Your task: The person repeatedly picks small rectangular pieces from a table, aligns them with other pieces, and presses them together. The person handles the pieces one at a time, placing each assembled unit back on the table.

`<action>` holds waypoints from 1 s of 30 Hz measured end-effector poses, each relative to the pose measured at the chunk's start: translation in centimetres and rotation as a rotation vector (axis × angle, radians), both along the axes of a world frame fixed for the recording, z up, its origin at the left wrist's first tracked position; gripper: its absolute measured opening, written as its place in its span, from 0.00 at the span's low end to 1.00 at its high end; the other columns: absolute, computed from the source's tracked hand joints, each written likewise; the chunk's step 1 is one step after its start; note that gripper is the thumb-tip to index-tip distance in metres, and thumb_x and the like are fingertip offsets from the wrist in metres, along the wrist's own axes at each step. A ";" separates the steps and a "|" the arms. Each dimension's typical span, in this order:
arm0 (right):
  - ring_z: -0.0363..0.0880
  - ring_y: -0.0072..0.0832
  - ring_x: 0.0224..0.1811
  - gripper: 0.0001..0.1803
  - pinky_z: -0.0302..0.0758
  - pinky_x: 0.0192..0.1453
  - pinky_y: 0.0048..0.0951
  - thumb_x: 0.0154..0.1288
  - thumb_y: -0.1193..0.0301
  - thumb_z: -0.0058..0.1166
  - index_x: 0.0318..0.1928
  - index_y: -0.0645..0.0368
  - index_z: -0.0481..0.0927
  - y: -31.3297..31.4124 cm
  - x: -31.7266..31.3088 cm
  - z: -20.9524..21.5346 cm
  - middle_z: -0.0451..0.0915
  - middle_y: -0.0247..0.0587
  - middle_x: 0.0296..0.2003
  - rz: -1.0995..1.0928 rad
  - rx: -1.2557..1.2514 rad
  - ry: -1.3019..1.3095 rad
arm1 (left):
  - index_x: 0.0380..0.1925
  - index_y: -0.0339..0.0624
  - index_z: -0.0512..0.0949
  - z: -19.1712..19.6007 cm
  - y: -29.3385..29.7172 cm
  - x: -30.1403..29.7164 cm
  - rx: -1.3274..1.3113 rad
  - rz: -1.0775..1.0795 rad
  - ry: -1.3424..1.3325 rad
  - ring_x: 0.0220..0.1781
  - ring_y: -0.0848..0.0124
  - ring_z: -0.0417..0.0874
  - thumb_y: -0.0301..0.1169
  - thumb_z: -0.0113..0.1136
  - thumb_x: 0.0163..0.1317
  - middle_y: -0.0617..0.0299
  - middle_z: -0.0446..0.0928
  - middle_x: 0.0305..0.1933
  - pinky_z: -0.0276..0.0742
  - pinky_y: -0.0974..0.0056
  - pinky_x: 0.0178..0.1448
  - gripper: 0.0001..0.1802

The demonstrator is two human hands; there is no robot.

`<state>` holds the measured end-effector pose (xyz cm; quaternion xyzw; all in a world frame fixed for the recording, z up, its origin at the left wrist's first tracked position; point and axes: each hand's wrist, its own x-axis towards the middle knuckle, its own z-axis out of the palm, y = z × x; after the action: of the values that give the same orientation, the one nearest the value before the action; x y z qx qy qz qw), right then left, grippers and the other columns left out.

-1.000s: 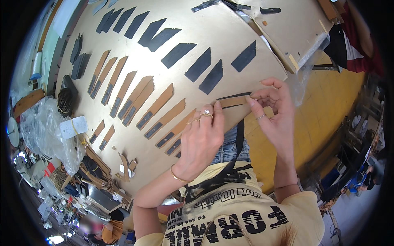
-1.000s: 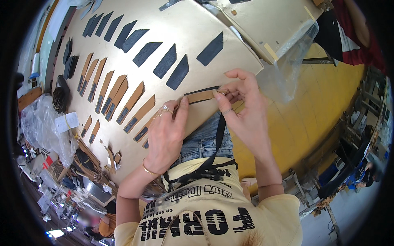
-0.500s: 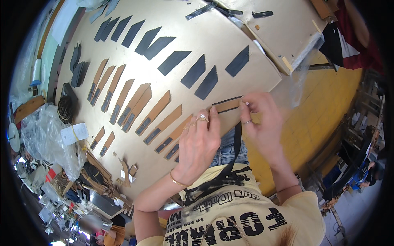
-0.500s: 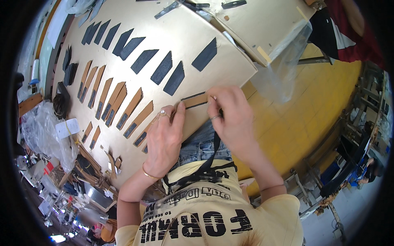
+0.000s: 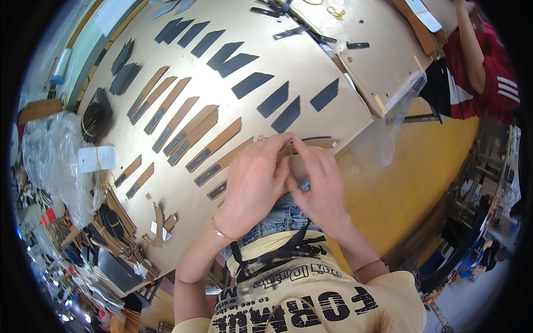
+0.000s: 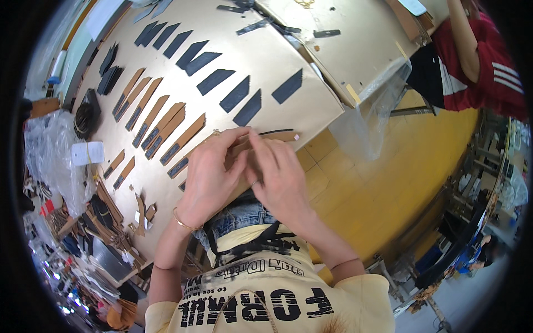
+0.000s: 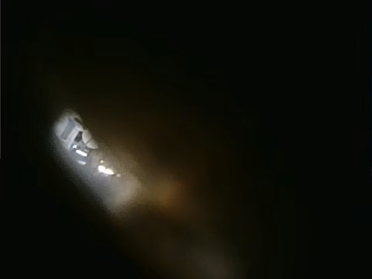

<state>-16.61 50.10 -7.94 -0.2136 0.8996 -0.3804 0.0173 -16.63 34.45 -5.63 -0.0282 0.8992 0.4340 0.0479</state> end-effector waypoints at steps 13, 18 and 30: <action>0.84 0.21 0.34 0.08 0.79 0.41 0.23 0.63 0.75 0.63 0.40 0.66 0.81 0.1 -2.6 0.3 0.85 0.39 0.31 -0.299 -0.352 -0.422 | 0.35 0.46 0.85 -3.0 1.4 2.3 -0.321 0.065 0.363 0.55 0.62 0.75 0.27 0.70 0.51 0.63 0.77 0.50 0.62 0.55 0.60 0.10; 0.81 0.18 0.33 0.07 0.78 0.40 0.21 0.62 0.76 0.63 0.38 0.67 0.80 0.3 -2.9 0.4 0.84 0.37 0.31 -0.306 -0.375 -0.482 | 0.33 0.48 0.85 -3.6 2.3 2.1 -0.229 0.194 0.336 0.55 0.63 0.74 0.29 0.71 0.50 0.64 0.76 0.50 0.61 0.54 0.61 0.08; 0.77 0.16 0.34 0.07 0.74 0.39 0.19 0.61 0.79 0.64 0.35 0.63 0.76 2.1 -3.0 -1.3 0.81 0.33 0.31 -0.349 -0.410 -0.491 | 0.44 0.36 0.81 -3.8 2.3 3.1 -0.685 -0.112 0.381 0.55 0.64 0.73 0.33 0.57 0.56 0.57 0.75 0.52 0.64 0.55 0.59 0.18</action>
<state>-19.58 52.19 -9.22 0.0416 0.7967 -0.5899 0.1244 -13.52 36.75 -9.43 0.0876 0.9849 0.1029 -0.1083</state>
